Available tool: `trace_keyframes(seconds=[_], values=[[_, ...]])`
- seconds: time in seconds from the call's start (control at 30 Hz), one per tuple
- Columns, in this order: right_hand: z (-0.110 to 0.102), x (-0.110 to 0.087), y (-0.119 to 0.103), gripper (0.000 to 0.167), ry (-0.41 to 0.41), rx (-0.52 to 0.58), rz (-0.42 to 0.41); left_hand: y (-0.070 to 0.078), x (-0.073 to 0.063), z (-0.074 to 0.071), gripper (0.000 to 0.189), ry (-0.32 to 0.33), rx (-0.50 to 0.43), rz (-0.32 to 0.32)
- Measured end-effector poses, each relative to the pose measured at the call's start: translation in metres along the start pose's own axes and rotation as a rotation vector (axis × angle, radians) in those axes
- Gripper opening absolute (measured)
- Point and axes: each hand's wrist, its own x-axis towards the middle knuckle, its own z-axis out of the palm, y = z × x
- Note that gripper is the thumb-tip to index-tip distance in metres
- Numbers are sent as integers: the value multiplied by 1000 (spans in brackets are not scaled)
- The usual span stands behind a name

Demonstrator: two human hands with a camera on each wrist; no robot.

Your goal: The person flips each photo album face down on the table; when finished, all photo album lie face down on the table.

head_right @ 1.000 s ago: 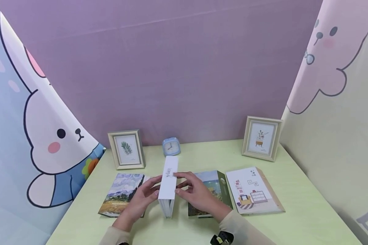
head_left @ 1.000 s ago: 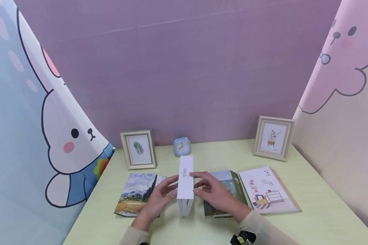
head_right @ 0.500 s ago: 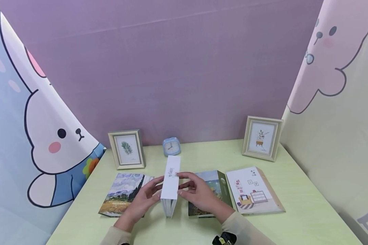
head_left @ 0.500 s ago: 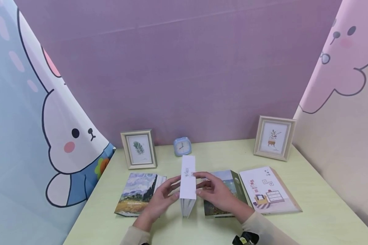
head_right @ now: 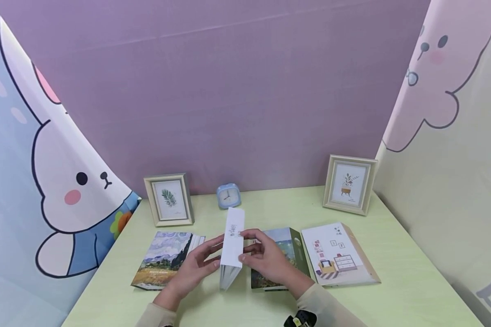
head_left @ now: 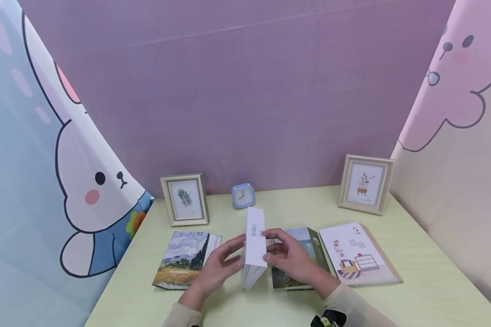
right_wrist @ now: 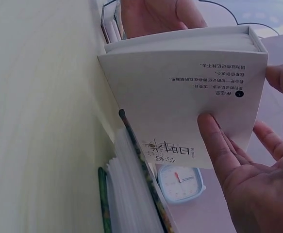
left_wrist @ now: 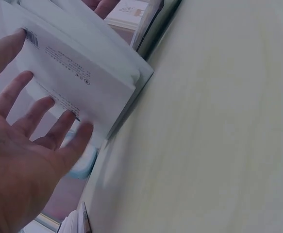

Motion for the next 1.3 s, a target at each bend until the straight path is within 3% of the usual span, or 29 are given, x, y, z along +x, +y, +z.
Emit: trace_keyframes(seconds=[0.53, 0.87, 1.3], values=[[-3, -2, 7, 66, -27, 25, -16, -4, 1, -1, 60, -7, 13, -25], [-4, -3, 9, 65, -16, 14, 39, -1, -1, -1, 57, 20, 59, -65], [-3, -3, 14, 67, 34, -135, 76, 1, -2, -2, 56, 65, 109, -79]])
